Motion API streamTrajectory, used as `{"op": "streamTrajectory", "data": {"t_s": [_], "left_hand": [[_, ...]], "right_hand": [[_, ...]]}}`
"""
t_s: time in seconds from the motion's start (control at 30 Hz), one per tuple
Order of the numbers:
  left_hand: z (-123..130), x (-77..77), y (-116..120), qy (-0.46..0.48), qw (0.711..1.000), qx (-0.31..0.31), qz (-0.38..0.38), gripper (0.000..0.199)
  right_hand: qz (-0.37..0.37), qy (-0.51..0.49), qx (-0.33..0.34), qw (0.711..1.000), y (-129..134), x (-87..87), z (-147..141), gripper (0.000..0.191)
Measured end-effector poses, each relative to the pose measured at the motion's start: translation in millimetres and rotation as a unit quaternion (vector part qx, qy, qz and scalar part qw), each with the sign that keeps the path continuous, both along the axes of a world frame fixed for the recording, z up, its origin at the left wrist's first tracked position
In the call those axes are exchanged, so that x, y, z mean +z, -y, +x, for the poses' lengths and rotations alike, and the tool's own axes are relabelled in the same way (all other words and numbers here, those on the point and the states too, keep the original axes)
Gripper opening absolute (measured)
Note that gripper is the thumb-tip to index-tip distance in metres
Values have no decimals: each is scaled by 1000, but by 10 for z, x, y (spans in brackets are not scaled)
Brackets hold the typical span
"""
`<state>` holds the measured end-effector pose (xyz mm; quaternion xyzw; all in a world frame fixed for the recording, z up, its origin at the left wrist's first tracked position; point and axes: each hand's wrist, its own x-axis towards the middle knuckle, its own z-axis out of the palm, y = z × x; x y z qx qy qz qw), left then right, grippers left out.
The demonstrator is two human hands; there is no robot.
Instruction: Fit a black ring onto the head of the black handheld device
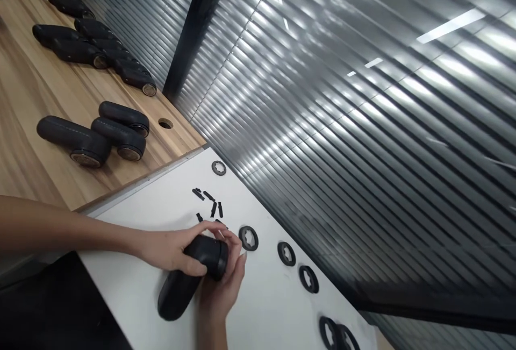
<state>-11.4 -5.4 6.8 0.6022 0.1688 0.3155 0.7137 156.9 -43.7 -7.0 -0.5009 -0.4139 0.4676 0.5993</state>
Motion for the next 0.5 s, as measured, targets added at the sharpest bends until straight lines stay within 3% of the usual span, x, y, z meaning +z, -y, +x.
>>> {"op": "streamTrajectory", "data": {"t_s": [0.1,0.23,0.37,0.5], "left_hand": [[23,-57,-48,4,995,27,-95,74],[60,-30,-70,2,958,42,-282,62],[70,-10,-67,20,949,64,-309,59],[68,18,-57,11,942,33,-332,56]], "right_hand": [[13,-34,32,999,8,103,-59,50],[10,-49,72,996,-35,182,-67,48],[27,52,67,996,-116,104,71,46],[88,165,65,980,-148,76,173,45]]}}
